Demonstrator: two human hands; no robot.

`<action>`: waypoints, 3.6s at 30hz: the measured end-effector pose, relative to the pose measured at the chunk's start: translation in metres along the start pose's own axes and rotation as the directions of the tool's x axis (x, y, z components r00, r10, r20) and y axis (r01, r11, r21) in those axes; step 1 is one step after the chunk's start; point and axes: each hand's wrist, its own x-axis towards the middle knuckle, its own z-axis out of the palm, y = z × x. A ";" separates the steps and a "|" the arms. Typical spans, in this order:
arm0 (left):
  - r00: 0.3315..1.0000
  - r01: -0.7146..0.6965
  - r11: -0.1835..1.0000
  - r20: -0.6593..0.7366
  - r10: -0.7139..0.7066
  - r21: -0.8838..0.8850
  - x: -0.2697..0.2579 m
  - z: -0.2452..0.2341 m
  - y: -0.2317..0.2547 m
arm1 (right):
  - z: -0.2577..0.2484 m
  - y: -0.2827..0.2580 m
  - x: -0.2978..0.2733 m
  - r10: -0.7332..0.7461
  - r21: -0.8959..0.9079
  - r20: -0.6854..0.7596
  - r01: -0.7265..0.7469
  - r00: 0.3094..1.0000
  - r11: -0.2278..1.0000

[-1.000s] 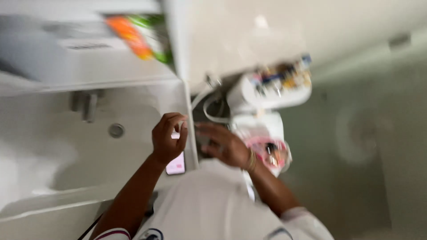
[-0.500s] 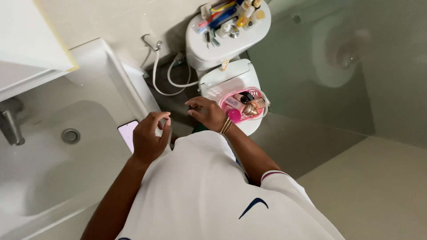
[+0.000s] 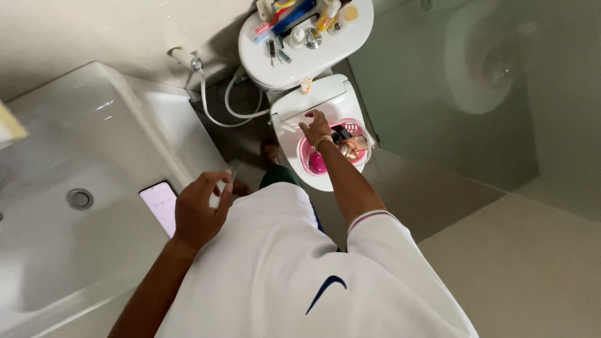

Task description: The person repeatedly picks up various toiletries and small items from the toilet tank lid and places them into an overhead medicine cabinet. Items include bottles, tubes, and small containers, which are arranged on the cabinet shelf.

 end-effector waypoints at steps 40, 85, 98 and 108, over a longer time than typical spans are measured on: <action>0.986 0.165 0.976 0.005 -0.167 0.140 0.015 0.018 -0.002 | 0.026 -0.019 0.120 0.062 -0.381 0.287 0.054 0.956 0.923; 0.641 0.058 0.994 -0.761 -0.106 -0.089 -0.032 -0.198 -0.049 | -0.135 -0.432 -0.272 -0.956 0.391 -0.145 0.903 0.254 0.180; 0.623 0.139 0.989 -0.781 -0.050 0.048 0.038 -0.247 -0.107 | -0.130 -0.441 -0.277 -0.951 0.384 0.018 0.876 0.310 0.293; 0.640 0.095 0.995 -0.767 -0.056 0.006 0.038 -0.244 -0.103 | -0.120 -0.435 -0.267 -0.910 0.357 0.164 0.837 0.381 0.415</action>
